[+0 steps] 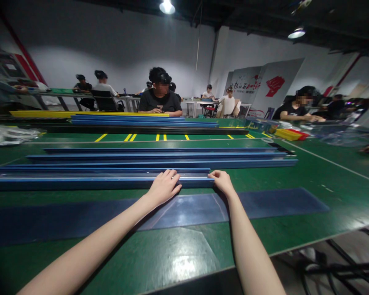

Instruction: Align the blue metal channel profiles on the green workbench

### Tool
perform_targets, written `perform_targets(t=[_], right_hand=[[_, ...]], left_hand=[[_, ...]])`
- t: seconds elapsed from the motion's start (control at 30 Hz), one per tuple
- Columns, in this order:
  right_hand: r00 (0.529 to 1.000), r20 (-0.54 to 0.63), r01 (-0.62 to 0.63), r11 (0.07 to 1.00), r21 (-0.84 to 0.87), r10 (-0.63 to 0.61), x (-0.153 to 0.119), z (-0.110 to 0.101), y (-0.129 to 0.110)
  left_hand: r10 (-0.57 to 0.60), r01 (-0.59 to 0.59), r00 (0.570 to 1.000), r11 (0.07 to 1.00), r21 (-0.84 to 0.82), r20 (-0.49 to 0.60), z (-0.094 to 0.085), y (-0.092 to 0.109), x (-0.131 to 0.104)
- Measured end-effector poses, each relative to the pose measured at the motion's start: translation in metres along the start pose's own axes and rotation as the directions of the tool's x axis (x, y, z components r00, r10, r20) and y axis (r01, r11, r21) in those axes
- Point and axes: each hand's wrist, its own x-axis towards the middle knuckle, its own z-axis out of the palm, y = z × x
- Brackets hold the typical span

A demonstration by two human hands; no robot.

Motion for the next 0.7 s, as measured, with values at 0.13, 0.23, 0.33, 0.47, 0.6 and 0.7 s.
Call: perform_targets(t=[0.13, 0.23, 0.33, 0.47, 0.6, 0.7], right_hand=[[0.999, 0.032, -0.007, 0.999, 0.032, 0.006, 0.0020, -0.0008, 0.0026], [0.999, 0.045, -0.008, 0.999, 0.049, 0.006, 0.0033, -0.0013, 0.0045], [0.999, 0.046, -0.008, 0.999, 0.054, 0.005, 0.0034, -0.0011, 0.0050], [0.999, 0.037, -0.007, 0.999, 0.045, 0.005, 0.0028, -0.0005, 0.0045], [1.000, 0.013, 0.000, 1.000, 0.009, 0.000, 0.0026, -0.0002, 0.0041], [1.000, 0.009, -0.002, 1.000, 0.001, 0.002, 0.0027, -0.0003, 0.0035]], left_hand=[[-0.010, 0.010, 1.000, 1.000, -0.001, -0.005, 0.0015, -0.0005, -0.0004], [-0.010, 0.010, 1.000, 1.000, -0.001, -0.005, 0.0021, -0.0008, -0.0006], [-0.006, 0.006, 1.000, 1.000, -0.016, 0.000, 0.0018, -0.0007, -0.0005], [-0.004, 0.004, 1.000, 1.000, -0.027, 0.004, 0.0002, -0.0003, -0.0006], [0.000, 0.000, 1.000, 1.000, -0.010, 0.011, -0.0016, -0.0001, -0.0007], [0.001, 0.000, 1.000, 1.000, -0.011, 0.015, -0.0021, -0.0003, -0.0007]])
